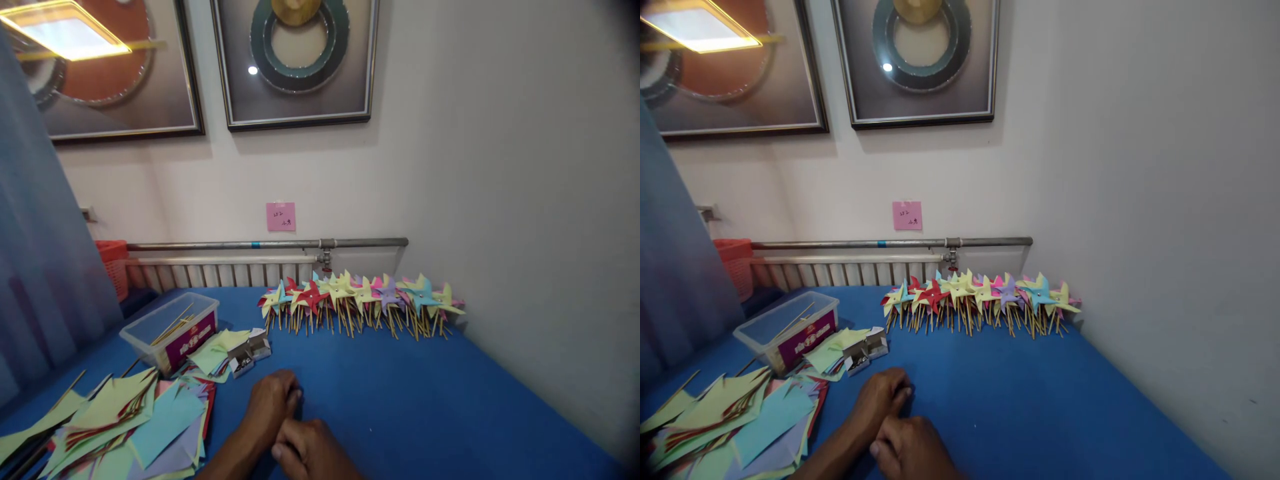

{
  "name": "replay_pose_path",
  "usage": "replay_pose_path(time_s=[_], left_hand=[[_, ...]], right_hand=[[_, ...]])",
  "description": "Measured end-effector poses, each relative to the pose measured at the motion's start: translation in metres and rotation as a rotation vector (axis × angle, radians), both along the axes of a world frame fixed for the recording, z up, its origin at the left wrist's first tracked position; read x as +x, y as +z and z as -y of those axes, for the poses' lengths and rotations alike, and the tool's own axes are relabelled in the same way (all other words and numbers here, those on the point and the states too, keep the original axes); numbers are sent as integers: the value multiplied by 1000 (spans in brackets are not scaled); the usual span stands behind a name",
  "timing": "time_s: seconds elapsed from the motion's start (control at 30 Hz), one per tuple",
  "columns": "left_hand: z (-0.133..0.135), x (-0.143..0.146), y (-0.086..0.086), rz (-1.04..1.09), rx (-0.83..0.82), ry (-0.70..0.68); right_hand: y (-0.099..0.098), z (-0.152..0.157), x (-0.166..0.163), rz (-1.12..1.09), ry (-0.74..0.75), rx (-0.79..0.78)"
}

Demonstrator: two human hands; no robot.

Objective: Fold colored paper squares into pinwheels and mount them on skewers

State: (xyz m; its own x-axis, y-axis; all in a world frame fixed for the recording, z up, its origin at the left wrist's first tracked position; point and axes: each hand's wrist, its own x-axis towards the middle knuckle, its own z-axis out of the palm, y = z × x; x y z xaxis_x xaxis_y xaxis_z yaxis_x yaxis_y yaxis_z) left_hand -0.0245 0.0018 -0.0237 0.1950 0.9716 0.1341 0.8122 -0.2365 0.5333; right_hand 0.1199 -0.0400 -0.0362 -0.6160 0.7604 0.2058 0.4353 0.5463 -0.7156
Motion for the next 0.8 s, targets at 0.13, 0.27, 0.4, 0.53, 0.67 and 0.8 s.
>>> replay_pose_path(time_s=[0.13, 0.27, 0.4, 0.53, 0.67, 0.8], left_hand=[[3, 3, 1, 8, -3, 15], [9, -5, 19, 37, 45, 49], [5, -48, 63, -23, 214, 256], [4, -117, 108, -162, 293, 529], [31, -164, 113, -247, 240, 549], [79, -175, 71, -338, 97, 518]], right_hand=[[4, 1, -1, 5, -5, -26], [7, 3, 0, 24, -35, -56], [7, 3, 1, 38, -15, -63], [8, 4, 1, 21, -12, -57], [15, 8, 0, -4, -34, -73], [22, 11, 1, -26, -43, -83]])
